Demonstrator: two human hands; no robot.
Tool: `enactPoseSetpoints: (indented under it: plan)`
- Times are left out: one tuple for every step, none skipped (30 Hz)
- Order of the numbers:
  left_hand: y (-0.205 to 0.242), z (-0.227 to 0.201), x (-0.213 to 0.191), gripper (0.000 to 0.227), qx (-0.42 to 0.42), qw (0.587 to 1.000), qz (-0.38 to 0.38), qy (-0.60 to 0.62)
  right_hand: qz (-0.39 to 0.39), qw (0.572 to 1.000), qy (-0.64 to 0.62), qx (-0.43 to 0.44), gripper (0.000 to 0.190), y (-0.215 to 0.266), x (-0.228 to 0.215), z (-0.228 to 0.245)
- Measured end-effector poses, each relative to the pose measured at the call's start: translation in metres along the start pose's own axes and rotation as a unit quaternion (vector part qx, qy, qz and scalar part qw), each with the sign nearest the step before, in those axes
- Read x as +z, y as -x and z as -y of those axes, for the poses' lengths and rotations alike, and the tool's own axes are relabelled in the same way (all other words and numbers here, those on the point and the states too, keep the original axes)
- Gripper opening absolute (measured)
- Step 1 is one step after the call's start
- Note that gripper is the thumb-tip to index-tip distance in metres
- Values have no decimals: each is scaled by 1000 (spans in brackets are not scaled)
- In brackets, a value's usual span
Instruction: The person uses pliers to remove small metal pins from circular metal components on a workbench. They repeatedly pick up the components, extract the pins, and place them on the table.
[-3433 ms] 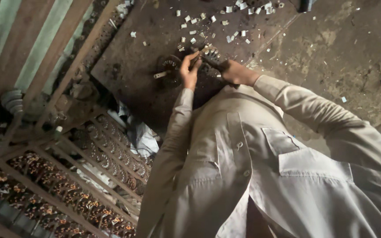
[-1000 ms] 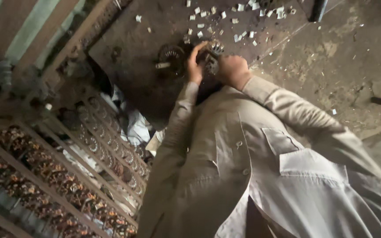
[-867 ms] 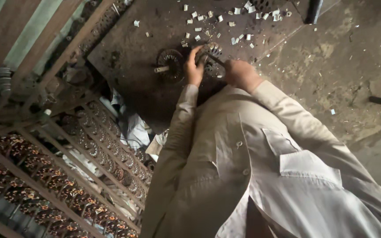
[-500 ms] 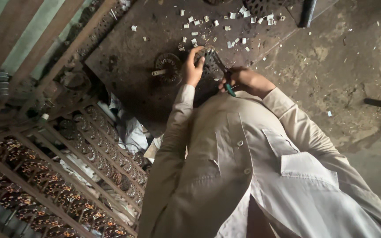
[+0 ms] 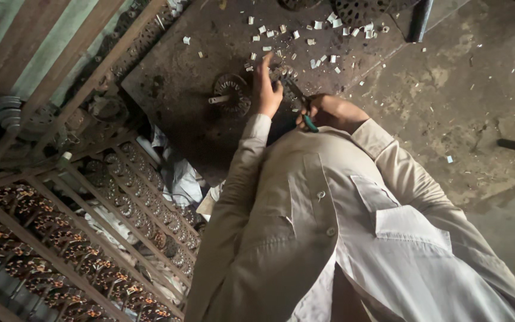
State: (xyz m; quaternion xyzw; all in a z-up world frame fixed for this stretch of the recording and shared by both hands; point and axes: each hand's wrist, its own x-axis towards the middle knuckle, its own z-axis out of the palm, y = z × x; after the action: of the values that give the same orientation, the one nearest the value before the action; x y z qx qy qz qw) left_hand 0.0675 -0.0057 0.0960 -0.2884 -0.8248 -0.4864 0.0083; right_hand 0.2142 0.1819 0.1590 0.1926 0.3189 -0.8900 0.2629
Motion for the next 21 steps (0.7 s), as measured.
enactPoseSetpoints:
  plan:
    - [-5,2,1,60,-1,1000,25,10,0,1000,-5,-5,24,-1,-1,2]
    - [-11,7,2,51,-59,996,63,-2,-10,1000,-13,1,22,-3,-1,4]
    - [-10,12,3,43,-120,988,101,-14,-19,999,-23,11,19,-3,1,3]
    - [-8,18,4,35,-179,973,140,-26,-28,999,-32,21,17,-4,2,3]
    - [-4,24,8,35,-168,978,127,2,-40,998,-25,40,19,-5,3,5]
    - [0,29,11,35,-157,981,114,30,-51,997,-17,59,22,-6,5,6]
    - [1,35,13,35,-144,983,101,57,-61,995,-9,77,26,-10,7,11]
    - [2,40,18,36,-156,976,79,128,-59,995,-5,84,26,-13,8,18]
    - [11,42,21,38,-172,963,60,199,-59,994,-4,95,26,-12,9,19]
    - [18,45,24,39,-186,944,41,268,-59,993,-3,105,26,-13,10,20]
    - [27,46,26,39,-198,943,29,266,-59,992,-12,111,25,-11,11,18]
    - [36,46,28,38,-209,941,18,264,-58,991,-20,118,24,-10,12,17]
    - [40,46,30,38,-219,940,5,262,-58,990,-27,124,24,-11,11,18]
    - [41,47,31,37,-202,944,3,260,-62,991,-24,116,25,-11,11,17]
    - [43,47,31,36,-187,948,-1,258,-65,991,-20,111,25,-11,10,17]
    - [44,47,32,35,-171,951,-5,257,-69,992,-16,107,26,-10,10,16]
    - [44,49,30,35,-162,952,-11,260,-44,994,-20,99,25,-13,9,16]
    - [42,50,29,36,-153,953,-17,262,-18,995,-23,92,24,-15,8,16]
    - [46,49,28,36,-146,953,-23,265,6,996,-28,86,22,-14,7,13]
    - [52,47,27,36,-156,951,-21,265,6,996,-10,83,23,-12,7,8]
    - [50,47,28,35,-161,950,-19,267,6,997,11,76,24,-11,4,9]
